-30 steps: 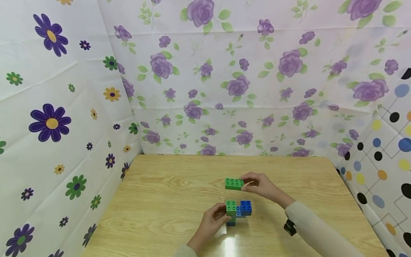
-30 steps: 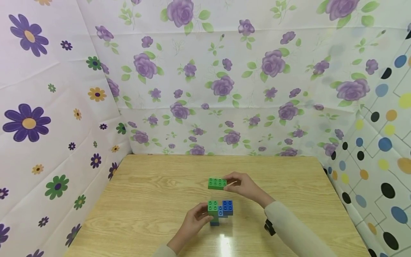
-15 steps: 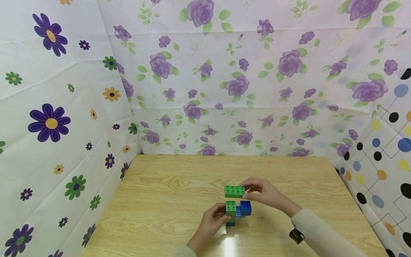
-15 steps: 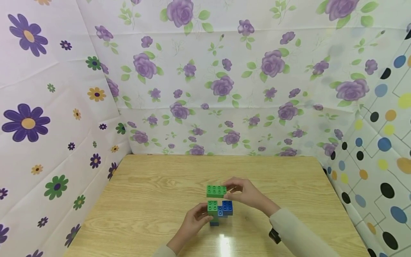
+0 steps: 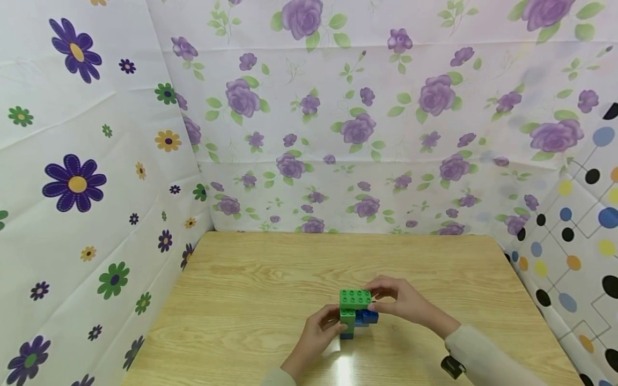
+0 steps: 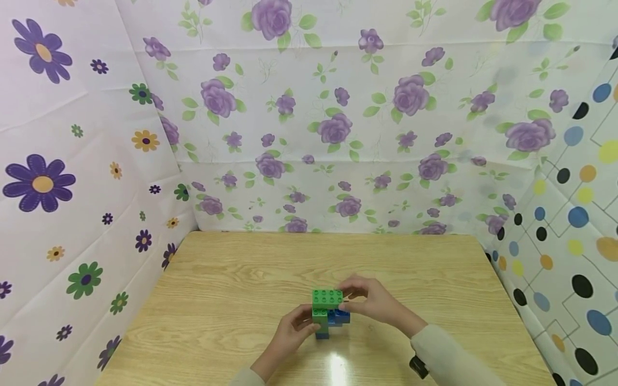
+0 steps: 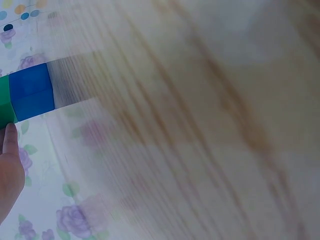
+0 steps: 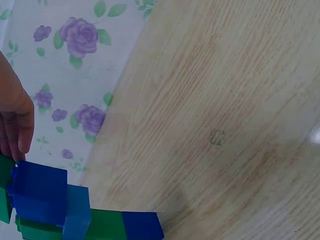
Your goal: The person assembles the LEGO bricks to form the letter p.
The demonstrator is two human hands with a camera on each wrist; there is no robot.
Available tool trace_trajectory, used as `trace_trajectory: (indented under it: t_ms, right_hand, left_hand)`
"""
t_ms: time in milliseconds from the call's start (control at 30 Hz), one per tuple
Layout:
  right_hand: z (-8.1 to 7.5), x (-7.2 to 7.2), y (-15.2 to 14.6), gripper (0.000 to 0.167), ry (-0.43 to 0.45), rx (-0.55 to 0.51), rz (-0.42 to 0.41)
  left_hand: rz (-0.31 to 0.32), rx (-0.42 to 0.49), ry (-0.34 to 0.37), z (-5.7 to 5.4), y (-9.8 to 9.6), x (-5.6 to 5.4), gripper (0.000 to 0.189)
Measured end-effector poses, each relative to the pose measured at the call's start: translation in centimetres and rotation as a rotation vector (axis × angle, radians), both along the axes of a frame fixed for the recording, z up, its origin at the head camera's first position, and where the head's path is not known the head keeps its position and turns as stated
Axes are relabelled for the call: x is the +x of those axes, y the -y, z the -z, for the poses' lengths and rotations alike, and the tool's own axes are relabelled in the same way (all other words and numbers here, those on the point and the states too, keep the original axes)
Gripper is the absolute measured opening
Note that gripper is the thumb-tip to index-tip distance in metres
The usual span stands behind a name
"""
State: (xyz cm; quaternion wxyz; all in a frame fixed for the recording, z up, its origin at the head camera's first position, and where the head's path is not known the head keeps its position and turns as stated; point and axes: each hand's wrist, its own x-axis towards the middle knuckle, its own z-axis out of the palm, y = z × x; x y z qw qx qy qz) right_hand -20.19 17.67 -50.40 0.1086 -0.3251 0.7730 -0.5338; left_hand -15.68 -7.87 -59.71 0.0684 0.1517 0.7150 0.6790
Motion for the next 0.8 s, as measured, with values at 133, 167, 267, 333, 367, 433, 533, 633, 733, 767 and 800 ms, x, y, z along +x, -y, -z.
trace_trajectory:
  t_ms: [133, 167, 267, 333, 367, 433, 533, 633, 733, 767, 800]
  right_hand:
    - [0.16, 0.35, 0.00, 0.036, -0.024, 0.000, -0.014]
    - [0.20, 0.39, 0.01, 0.036, -0.034, -0.003, -0.017]
    - [0.33, 0.44, 0.05, 0.035, -0.046, -0.014, -0.025]
    - [0.40, 0.44, 0.06, 0.034, -0.056, -0.022, -0.033]
    - [0.43, 0.45, 0.07, 0.034, -0.053, -0.021, -0.032]
    - [0.48, 0.44, 0.09, 0.033, -0.055, -0.019, -0.034]
    - [0.42, 0.46, 0.17, 0.032, -0.065, -0.011, -0.040]
    - [0.20, 0.55, 0.27, 0.032, -0.073, 0.005, -0.038]
    - [-0.07, 0.74, 0.31, 0.033, -0.077, 0.024, -0.030]
    - [-0.11, 0.76, 0.31, 0.034, -0.077, 0.032, -0.027]
    - [-0.15, 0.79, 0.29, 0.035, -0.084, 0.042, -0.026]
  left_hand:
    - [0.001, 0.011, -0.027, 0.10, 0.05, -0.07, 0.035]
    - [0.001, 0.011, -0.031, 0.11, 0.05, -0.07, 0.035]
    - [-0.002, 0.006, -0.020, 0.05, 0.03, -0.04, 0.035]
    - [-0.001, 0.000, -0.010, -0.01, 0.01, -0.02, 0.036]
    - [0.000, -0.001, -0.007, -0.04, -0.01, -0.02, 0.036]
    - [0.003, 0.002, -0.008, -0.08, -0.02, -0.01, 0.036]
    - [0.007, 0.009, -0.018, -0.07, 0.00, 0.01, 0.035]
    - [0.009, 0.014, -0.020, 0.00, 0.02, 0.02, 0.035]
    - [0.009, 0.013, -0.012, -0.06, 0.01, 0.03, 0.035]
    - [0.008, 0.011, -0.007, -0.08, 0.00, 0.02, 0.036]
    - [0.007, 0.014, -0.002, -0.13, -0.01, 0.03, 0.036]
